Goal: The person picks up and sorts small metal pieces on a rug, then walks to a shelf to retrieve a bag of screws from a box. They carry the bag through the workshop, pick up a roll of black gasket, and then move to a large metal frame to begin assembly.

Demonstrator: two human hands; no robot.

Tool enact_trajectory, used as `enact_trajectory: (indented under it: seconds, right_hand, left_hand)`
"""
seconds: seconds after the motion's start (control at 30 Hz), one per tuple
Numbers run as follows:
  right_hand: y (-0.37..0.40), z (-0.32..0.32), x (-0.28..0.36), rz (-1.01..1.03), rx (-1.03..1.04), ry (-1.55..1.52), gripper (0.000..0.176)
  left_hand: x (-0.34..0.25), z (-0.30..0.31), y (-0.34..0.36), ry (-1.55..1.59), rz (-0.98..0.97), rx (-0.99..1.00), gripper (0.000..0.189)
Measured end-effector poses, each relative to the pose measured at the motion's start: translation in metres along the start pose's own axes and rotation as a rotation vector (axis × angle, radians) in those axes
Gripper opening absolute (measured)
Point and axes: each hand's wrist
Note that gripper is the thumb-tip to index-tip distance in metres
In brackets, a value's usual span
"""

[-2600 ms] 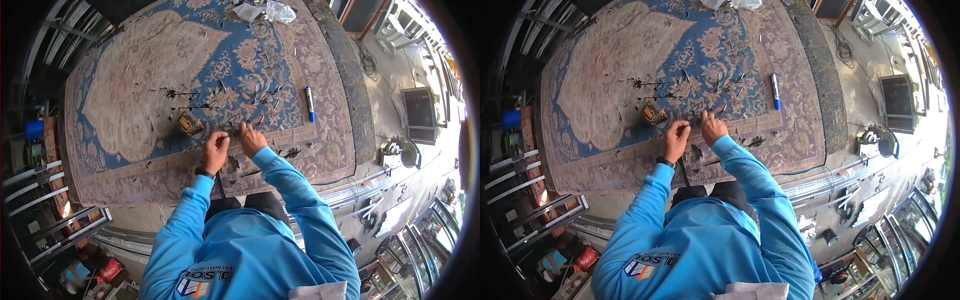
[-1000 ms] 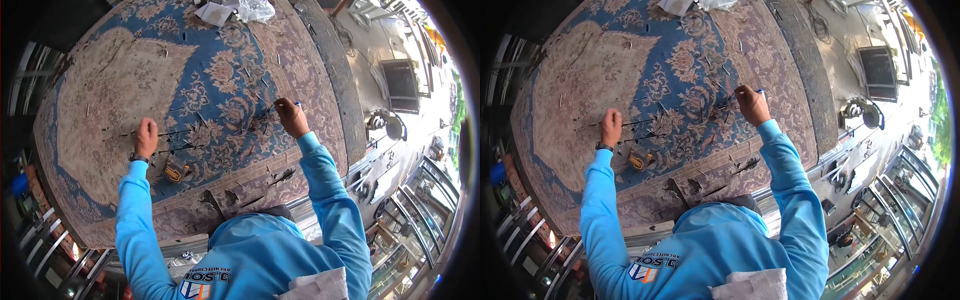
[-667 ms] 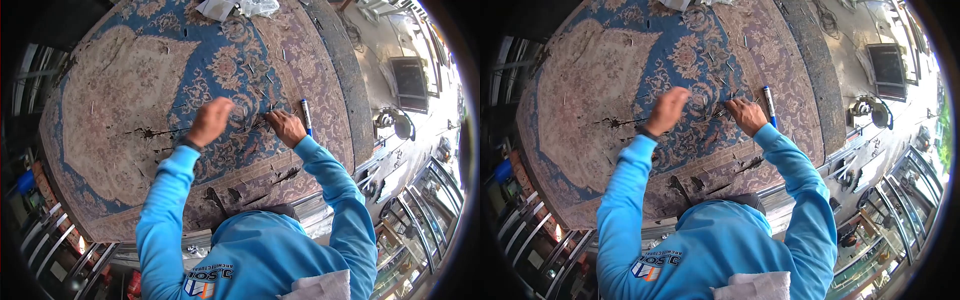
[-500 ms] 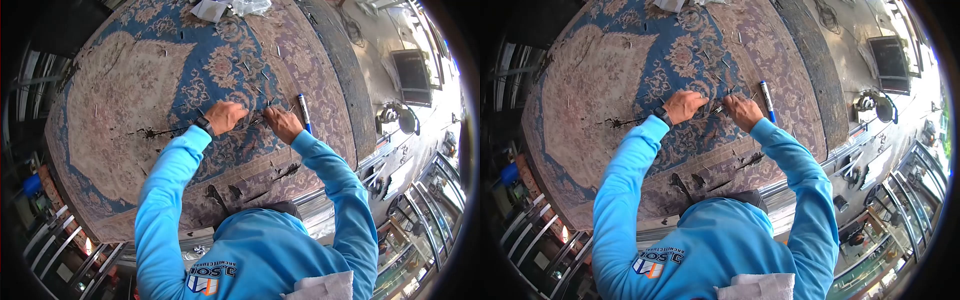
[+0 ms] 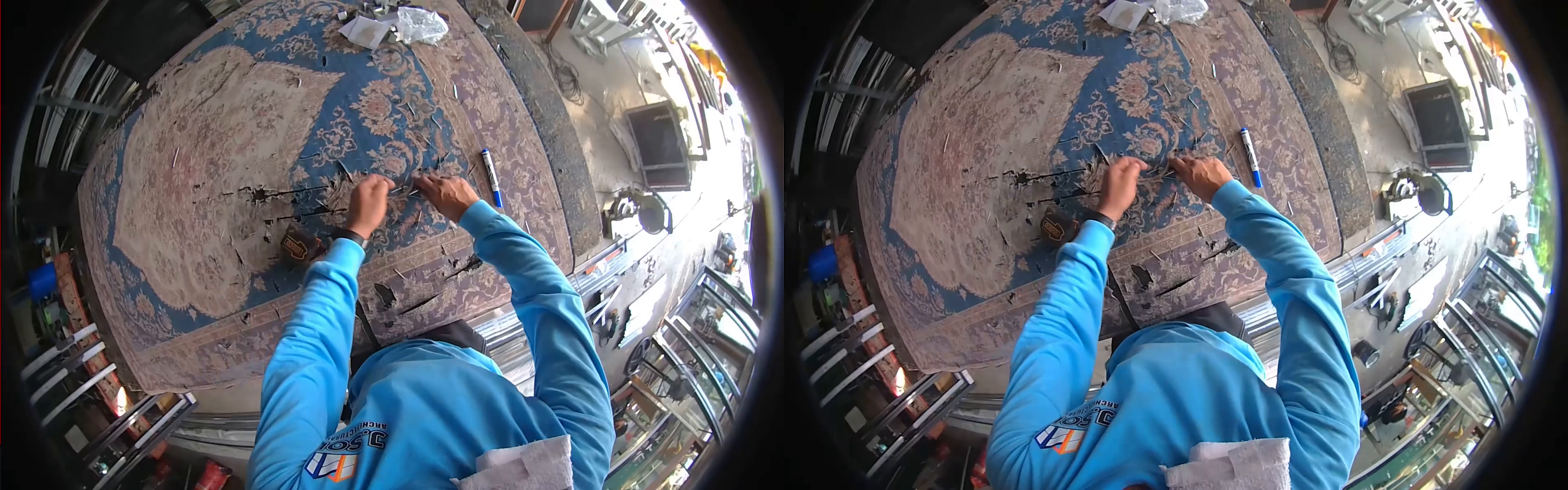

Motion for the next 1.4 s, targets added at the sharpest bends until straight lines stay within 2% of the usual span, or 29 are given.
enact_trajectory:
  seconds: [0.07, 0.1, 0.2, 0.33, 0.37, 0.47, 0.5, 0.53, 0.6, 0.67, 0.7, 0.73, 0.8, 0.83, 0.93, 0.97, 1.0, 1.03, 1.07, 1.1, 1.13, 1.2, 1.3, 1.33, 1.4]
  right_hand:
    - [0.001, -0.004, 0.001, 0.091, -0.079, 0.102, 0.026]
    - [0.002, -0.003, -0.001, 0.137, -0.117, 0.152, 0.029]
    - [-0.007, 0.009, 0.006, 0.133, 0.118, 0.233, 0.033]
    - [-0.007, -0.021, 0.001, 0.203, 0.101, 0.470, 0.029]
    - [-0.010, 0.000, 0.010, 0.130, 0.206, 0.306, 0.024]
    - [-0.011, 0.017, 0.009, 0.051, 0.276, 0.151, 0.021]
    - [-0.010, 0.011, 0.001, 0.026, 0.224, 0.120, 0.018]
    - [-0.010, 0.004, -0.007, 0.015, 0.218, 0.064, 0.019]
    - [-0.007, -0.002, -0.021, -0.008, 0.223, -0.045, 0.019]
    - [-0.003, -0.006, -0.034, 0.059, 0.079, -0.282, 0.021]
    - [0.000, -0.007, -0.038, 0.116, -0.003, -0.393, 0.022]
    - [0.005, -0.008, -0.042, 0.175, -0.082, -0.504, 0.023]
    - [0.015, 0.022, -0.023, 0.148, 0.061, -0.593, 0.025]
    - [0.022, 0.033, -0.010, 0.145, 0.073, -0.551, 0.026]
    - [0.028, 0.086, -0.011, 0.088, 0.168, -0.528, 0.026]
    - [0.028, 0.094, -0.015, 0.067, 0.220, -0.546, 0.026]
    - [0.024, 0.074, -0.042, 0.175, 0.012, -0.509, 0.019]
    - [0.013, 0.071, -0.060, 0.160, -0.047, -0.502, 0.016]
    - [0.002, 0.062, -0.081, 0.145, -0.081, -0.495, 0.021]
    - [-0.011, 0.067, -0.097, 0.039, 0.192, -0.325, 0.024]
    - [-0.020, 0.051, -0.112, 0.171, 0.082, -0.247, 0.027]
    - [-0.037, 0.033, -0.130, 0.292, 0.224, 0.057, 0.039]
    - [-0.041, 0.015, -0.148, 0.504, 0.122, 0.097, 0.054]
    - [-0.039, 0.009, -0.146, 0.508, 0.161, 0.132, 0.057]
    - [-0.043, 0.021, -0.142, 0.521, 0.230, 0.215, 0.062]
  left_hand:
    - [-0.001, -0.014, 0.011, -0.371, -0.204, -0.085, 0.018]
    - [-0.010, -0.021, 0.014, -0.429, -0.229, -0.047, 0.013]
    - [0.005, -0.041, 0.006, -0.623, -0.313, -0.062, 0.011]
    - [-0.008, -0.044, 0.007, -0.718, -0.239, 0.042, 0.012]
    - [-0.007, -0.042, 0.003, -0.691, -0.214, 0.083, 0.014]
    - [-0.027, -0.027, 0.015, -0.121, -0.083, -0.105, 0.013]
    - [-0.018, -0.018, 0.020, 0.299, 0.236, -0.070, 0.019]
    - [-0.010, -0.018, 0.033, 0.768, 0.327, -0.113, 0.015]
    - [-0.009, -0.043, 0.058, 0.967, 0.299, -0.310, 0.016]
    - [-0.009, -0.071, 0.068, 0.997, 0.349, -0.363, 0.018]
    - [-0.008, -0.090, 0.072, 1.132, 0.400, -0.453, 0.021]
    - [-0.005, -0.106, 0.071, 1.110, 0.418, -0.486, 0.027]
    - [-0.012, -0.132, 0.063, 1.391, 0.389, -0.526, 0.034]
    - [0.002, -0.139, 0.058, 1.517, 0.364, -0.534, 0.039]
    - [-0.013, -0.151, 0.048, 1.571, 0.338, -0.680, 0.037]
    - [-0.020, -0.143, 0.047, 1.656, 0.405, -0.770, 0.033]
    - [-0.032, -0.129, 0.059, 1.632, 0.370, -0.491, 0.030]
    - [-0.046, -0.119, 0.068, 1.501, 0.413, -0.599, 0.031]
    - [-0.054, -0.109, 0.073, 1.365, 0.449, -0.694, 0.034]
    - [-0.050, -0.094, 0.084, 1.232, 0.449, -0.643, 0.038]
    - [-0.051, -0.081, 0.094, 1.118, 0.487, -0.600, 0.039]
    - [-0.043, -0.074, 0.105, 1.289, 0.576, -0.548, 0.037]
    - [-0.047, -0.089, 0.108, 1.809, 0.412, -0.661, 0.034]
    - [-0.049, -0.100, 0.107, 1.959, 0.329, -0.638, 0.032]
    - [-0.078, -0.133, 0.092, 1.684, 0.636, -0.836, 0.031]
Point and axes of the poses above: each hand's wrist, its own y-axis away from the middle knuckle, its own z-axis out of the back of the hand, x = y × z, and after that the axes turned 5 degrees about y, right-handed
